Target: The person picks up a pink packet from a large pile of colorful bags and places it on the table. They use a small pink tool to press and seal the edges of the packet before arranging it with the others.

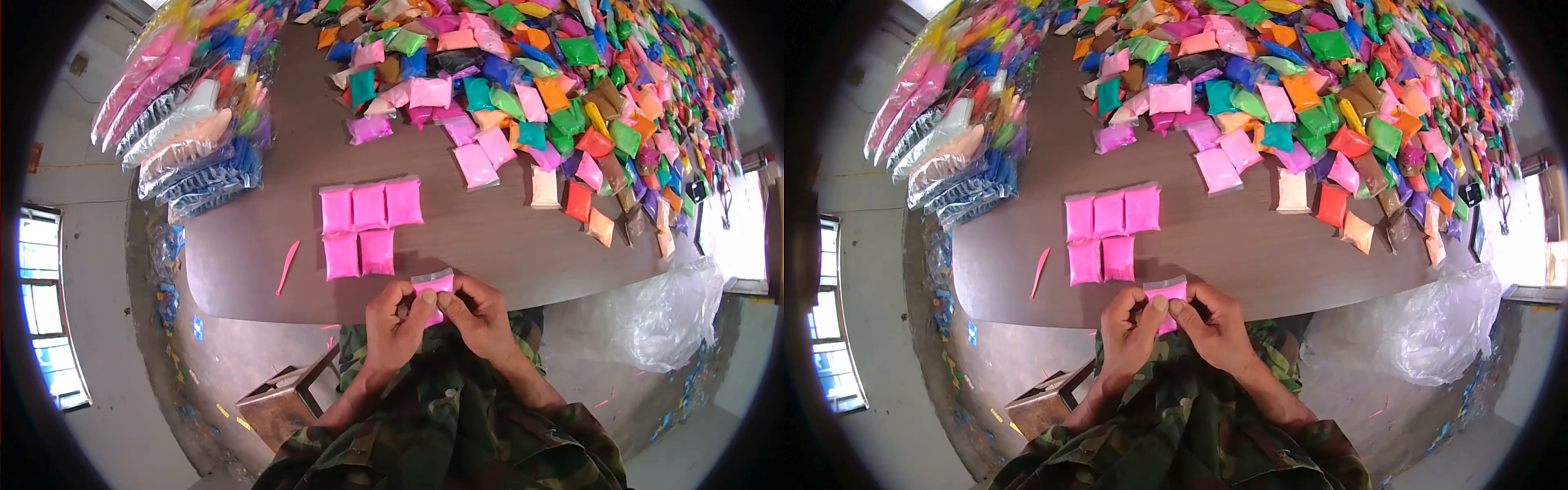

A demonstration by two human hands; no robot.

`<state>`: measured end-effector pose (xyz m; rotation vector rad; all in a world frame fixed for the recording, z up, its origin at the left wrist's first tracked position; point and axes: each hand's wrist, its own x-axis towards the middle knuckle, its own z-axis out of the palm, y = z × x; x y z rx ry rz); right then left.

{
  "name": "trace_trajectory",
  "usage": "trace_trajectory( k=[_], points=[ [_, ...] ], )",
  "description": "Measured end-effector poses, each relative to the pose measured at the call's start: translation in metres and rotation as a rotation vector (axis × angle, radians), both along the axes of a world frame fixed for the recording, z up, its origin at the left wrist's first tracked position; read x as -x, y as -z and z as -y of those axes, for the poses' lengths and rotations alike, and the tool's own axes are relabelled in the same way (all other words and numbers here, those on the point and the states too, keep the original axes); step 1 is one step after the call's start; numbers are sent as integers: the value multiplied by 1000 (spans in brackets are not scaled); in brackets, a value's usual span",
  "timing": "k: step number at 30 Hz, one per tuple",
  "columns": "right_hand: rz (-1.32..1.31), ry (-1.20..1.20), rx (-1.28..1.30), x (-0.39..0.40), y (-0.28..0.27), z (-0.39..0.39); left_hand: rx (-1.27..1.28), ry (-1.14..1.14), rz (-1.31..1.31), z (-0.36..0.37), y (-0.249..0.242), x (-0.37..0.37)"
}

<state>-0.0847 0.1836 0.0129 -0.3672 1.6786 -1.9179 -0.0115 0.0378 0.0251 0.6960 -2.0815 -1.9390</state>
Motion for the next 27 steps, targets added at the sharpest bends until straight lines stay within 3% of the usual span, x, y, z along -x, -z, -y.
trace_trajectory(
  k=[5, 11, 14, 20, 27],
  points=[
    [154, 3, 130, 1, 0, 3, 165, 30, -65, 5, 6, 0],
    [198, 86, 173, -2, 3, 3, -153, -17, -24, -8, -11, 2],
    [198, 115, 210, -3, 3, 3, -160, 44, 37, -2, -5, -5],
    [259, 89, 211, 0, 5, 0, 64, 104, 4, 1, 4, -5],
    [286, 143, 248, -2, 6, -1, -105, 109, 67, -5, -13, -2]
  ],
)
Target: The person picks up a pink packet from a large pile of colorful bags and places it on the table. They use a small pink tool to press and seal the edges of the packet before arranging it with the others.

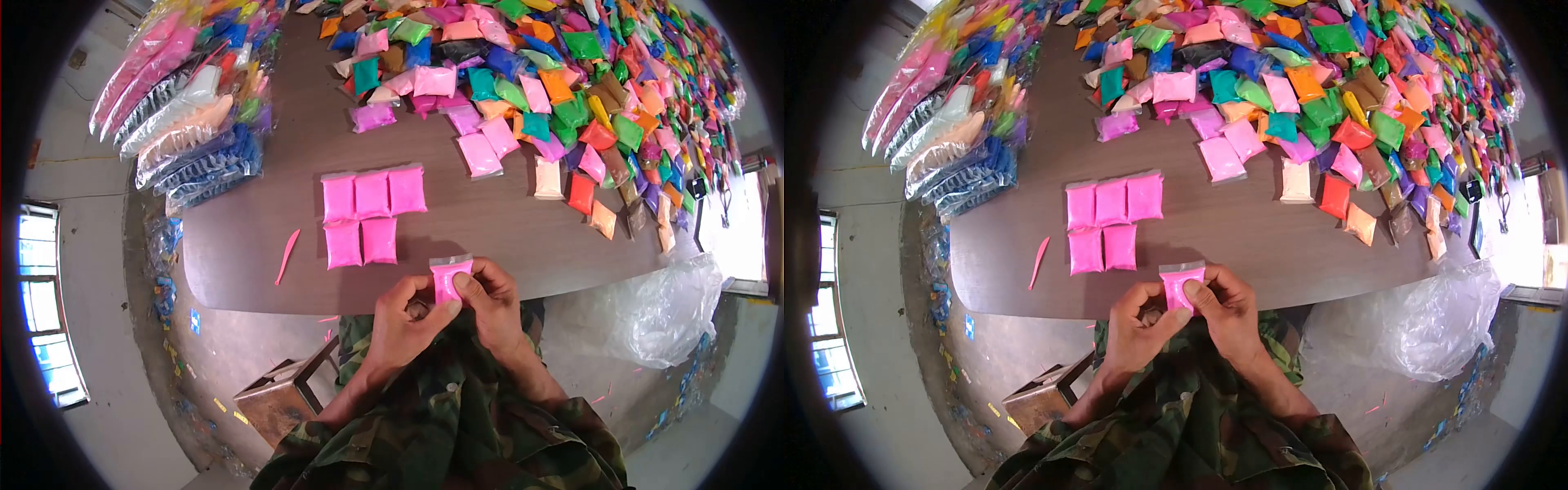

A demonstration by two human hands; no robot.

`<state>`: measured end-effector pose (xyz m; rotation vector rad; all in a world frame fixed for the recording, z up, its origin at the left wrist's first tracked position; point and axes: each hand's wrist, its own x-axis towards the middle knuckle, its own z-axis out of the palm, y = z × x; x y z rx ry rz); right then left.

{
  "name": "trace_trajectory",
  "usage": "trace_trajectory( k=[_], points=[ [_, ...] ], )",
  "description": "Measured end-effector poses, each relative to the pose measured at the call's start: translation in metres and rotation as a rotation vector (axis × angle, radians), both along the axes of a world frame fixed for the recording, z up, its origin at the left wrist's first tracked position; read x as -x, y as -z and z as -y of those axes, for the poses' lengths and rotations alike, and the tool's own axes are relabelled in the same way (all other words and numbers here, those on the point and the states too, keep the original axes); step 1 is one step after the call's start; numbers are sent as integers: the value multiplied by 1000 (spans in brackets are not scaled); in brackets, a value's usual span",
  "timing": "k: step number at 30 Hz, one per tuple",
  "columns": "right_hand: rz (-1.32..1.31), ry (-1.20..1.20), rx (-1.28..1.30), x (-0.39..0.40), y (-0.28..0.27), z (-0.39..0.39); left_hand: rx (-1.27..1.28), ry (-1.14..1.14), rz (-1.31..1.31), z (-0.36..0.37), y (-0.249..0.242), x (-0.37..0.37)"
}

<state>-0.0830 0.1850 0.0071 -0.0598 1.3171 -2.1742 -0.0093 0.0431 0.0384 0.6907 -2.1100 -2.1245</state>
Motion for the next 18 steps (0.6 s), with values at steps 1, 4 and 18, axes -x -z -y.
trace_trajectory(
  k=[1, 4, 18],
  points=[
    [11, 20, 4, 0, 0, 1, 9, 3, 1, -2, 7, -2],
    [43, 47, 28, 1, 0, 2, 16, -2, 12, -2, 11, -5],
    [-8, 47, -60, -1, -5, 5, -82, -30, -27, -2, 8, -2]
  ],
)
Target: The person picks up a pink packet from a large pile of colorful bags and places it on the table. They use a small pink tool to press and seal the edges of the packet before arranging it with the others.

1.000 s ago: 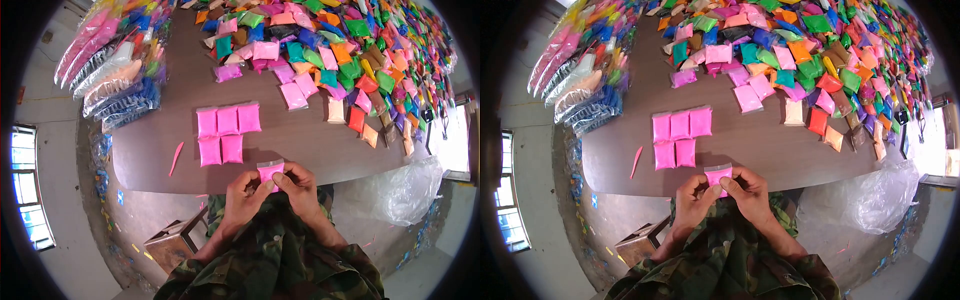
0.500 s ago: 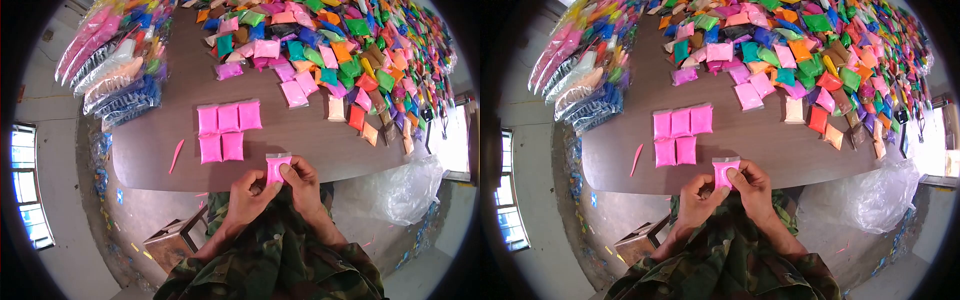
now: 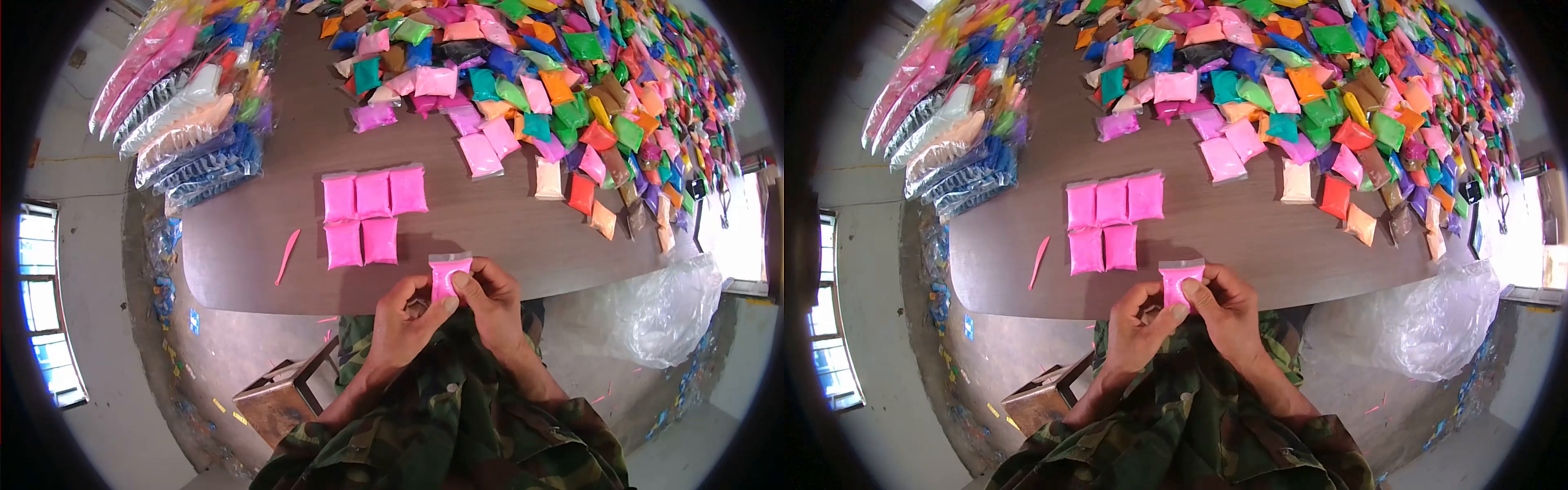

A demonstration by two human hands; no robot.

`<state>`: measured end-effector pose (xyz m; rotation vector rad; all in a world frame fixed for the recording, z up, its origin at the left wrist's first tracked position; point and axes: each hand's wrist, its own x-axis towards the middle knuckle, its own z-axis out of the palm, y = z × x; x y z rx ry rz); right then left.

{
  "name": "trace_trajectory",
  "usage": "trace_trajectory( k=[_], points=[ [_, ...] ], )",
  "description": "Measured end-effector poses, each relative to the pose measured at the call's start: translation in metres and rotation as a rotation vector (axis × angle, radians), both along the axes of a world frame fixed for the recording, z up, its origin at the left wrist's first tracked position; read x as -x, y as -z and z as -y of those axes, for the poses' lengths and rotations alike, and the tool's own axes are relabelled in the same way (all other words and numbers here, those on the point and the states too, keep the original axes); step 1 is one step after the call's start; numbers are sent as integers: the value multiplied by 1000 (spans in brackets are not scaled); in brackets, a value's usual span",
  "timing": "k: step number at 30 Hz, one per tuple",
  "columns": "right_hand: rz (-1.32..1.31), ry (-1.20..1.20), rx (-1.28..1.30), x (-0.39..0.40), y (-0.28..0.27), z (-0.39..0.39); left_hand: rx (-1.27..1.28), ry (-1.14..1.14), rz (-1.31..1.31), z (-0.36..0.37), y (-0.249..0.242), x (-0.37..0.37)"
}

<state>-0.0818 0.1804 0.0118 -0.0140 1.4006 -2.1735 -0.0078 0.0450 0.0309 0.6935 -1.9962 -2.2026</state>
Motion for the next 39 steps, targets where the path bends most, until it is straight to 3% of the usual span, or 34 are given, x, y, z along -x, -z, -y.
trace_trajectory(
  k=[8, 14, 17, 23, 26, 29, 32, 39],
  points=[
    [-43, -90, -36, 2, -1, -2, 105, 32, 27, 8, 12, -5],
    [2, -12, 0, 3, -9, 2, -6, 50, 14, 7, -8, 6],
    [-94, -94, -113, 1, 5, -5, -70, -51, -7, 5, -1, 3],
    [-196, -103, -248, 4, -5, -1, 145, -3, 5, 10, 21, 2],
    [-597, 39, -609, 10, -13, 0, 116, -9, -18, 5, 5, 6],
    [-943, 38, -931, 22, -18, -15, 370, -80, -105, 3, 12, 2],
    [-1034, 96, -948, 31, -15, -21, 542, -58, -111, 13, 13, -7],
    [-1337, 67, -984, 78, -16, 17, 588, -66, -156, 21, 29, -9]
  ],
)
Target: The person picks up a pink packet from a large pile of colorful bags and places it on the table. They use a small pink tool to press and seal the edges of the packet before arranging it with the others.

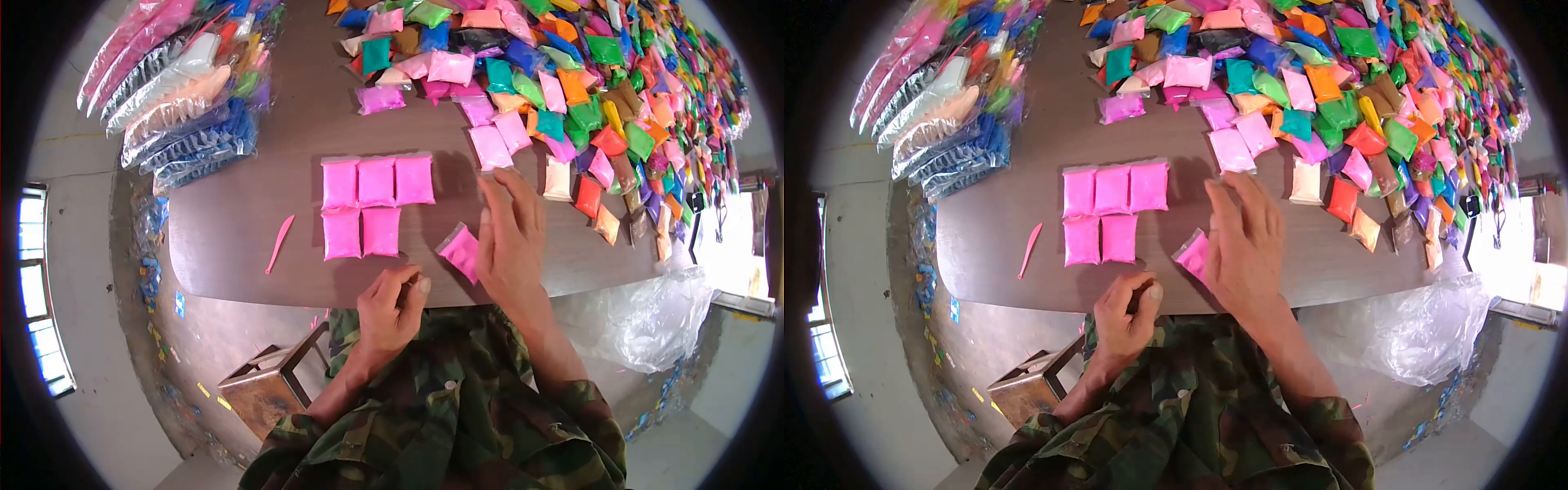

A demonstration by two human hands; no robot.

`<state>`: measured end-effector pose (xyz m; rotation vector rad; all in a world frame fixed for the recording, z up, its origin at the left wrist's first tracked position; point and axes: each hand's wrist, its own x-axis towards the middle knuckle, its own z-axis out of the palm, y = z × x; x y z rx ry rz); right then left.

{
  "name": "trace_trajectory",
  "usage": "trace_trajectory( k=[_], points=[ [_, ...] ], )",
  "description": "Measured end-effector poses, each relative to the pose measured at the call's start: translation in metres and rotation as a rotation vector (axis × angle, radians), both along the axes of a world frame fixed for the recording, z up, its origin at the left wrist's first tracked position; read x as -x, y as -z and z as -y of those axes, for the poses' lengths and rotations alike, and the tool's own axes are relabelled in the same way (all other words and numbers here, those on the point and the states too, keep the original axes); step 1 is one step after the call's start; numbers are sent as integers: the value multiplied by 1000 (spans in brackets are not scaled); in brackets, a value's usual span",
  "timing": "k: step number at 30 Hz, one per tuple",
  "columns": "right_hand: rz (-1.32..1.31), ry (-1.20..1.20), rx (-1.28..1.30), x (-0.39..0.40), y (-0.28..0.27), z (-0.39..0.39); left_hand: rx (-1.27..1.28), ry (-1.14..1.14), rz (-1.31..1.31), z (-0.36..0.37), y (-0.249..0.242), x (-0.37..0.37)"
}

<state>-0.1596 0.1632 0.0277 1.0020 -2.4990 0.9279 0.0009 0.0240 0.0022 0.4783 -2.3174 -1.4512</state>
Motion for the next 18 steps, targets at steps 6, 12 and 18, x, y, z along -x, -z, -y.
trace_trajectory(
  k=[6, 12, 18],
  points=[
    [-26, 7, -127, 4, 21, 25, 24, -23, -44, -1, 2, 3],
    [-118, 12, -242, 6, 23, 28, 22, -21, -48, -3, 3, 5],
    [-109, -21, -286, 8, 28, 30, 31, -16, -67, -3, 2, 6]
  ],
)
